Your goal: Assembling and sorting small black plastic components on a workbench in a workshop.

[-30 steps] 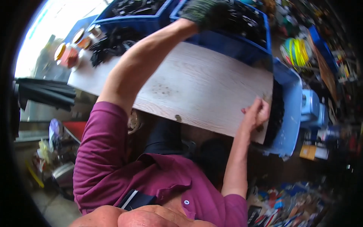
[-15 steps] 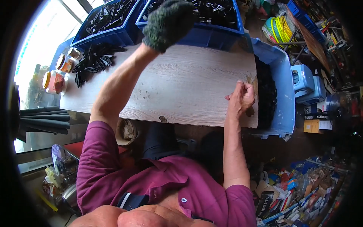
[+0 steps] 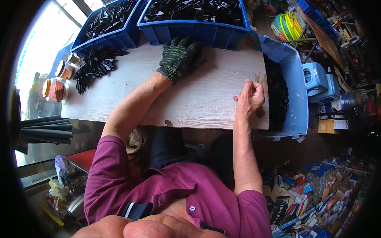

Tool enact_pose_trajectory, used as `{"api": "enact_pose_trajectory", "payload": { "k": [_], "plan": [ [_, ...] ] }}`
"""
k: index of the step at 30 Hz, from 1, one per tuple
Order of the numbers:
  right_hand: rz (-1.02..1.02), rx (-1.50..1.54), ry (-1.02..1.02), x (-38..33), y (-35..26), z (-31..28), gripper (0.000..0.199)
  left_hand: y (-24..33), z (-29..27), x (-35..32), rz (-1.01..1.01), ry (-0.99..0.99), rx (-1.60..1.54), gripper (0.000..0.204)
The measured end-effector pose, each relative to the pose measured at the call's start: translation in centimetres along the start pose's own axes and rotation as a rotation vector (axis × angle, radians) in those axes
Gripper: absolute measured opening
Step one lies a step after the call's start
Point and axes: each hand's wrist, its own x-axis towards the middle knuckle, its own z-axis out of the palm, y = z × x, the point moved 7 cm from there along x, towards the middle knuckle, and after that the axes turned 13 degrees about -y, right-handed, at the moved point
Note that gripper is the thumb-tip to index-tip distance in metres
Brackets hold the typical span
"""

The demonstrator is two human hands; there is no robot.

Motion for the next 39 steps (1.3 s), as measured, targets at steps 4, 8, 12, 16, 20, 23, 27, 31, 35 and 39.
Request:
{"api": "enact_pose_trajectory", "payload": {
  "k": [4, 8, 12, 16, 20, 23, 27, 31, 35, 39],
  "plan": [
    [0.0, -0.013, -0.008, 0.0, 0.0, 0.0, 0.018, -0.6, -0.5, 0.2, 0.015, -0.034, -0.063, 0.055],
    [0.02, -0.03, -0.006, 0.1, 0.5, -0.1, 0.019, -1.1, -1.3, 0.2, 0.095, 0.049, -0.168, 0.057],
    [0.009, -0.058, 0.005, 0.0, 0.2, -0.2, 0.02, -0.1, -5.1, 1.6, 0.248, 0.378, -0.182, 0.05],
    [0.038, -0.037, 0.004, 0.0, 0.2, 0.0, 0.019, 0.3, -8.0, 5.8, 0.243, 0.449, -0.042, 0.048],
    [0.072, -0.038, 0.006, 0.0, 0.8, -0.4, 0.022, 3.5, -12.4, 8.2, 0.12, 0.428, 0.197, 0.044],
    [0.057, -0.015, 0.003, -0.1, 0.6, -0.3, 0.022, 2.0, -10.9, 11.8, 0.021, -0.147, 0.039, 0.055],
    [0.091, -0.015, 0.003, -0.2, 0.5, -0.1, 0.021, 1.3, -10.1, 12.3, -0.039, -0.222, 0.034, 0.047],
    [0.086, -0.038, -0.003, -0.2, 0.1, 0.1, 0.018, 0.4, -10.2, 12.4, -0.128, -0.204, 0.008, 0.034],
    [0.09, -0.043, 0.017, -0.3, -0.2, -0.2, 0.017, 0.7, -9.2, 11.7, -0.163, -0.032, 0.094, 0.032],
    [0.098, -0.008, 0.009, -0.1, 0.5, 0.0, 0.016, -1.4, -7.8, 12.8, -0.101, 0.005, 0.025, 0.033]
  ]
}}
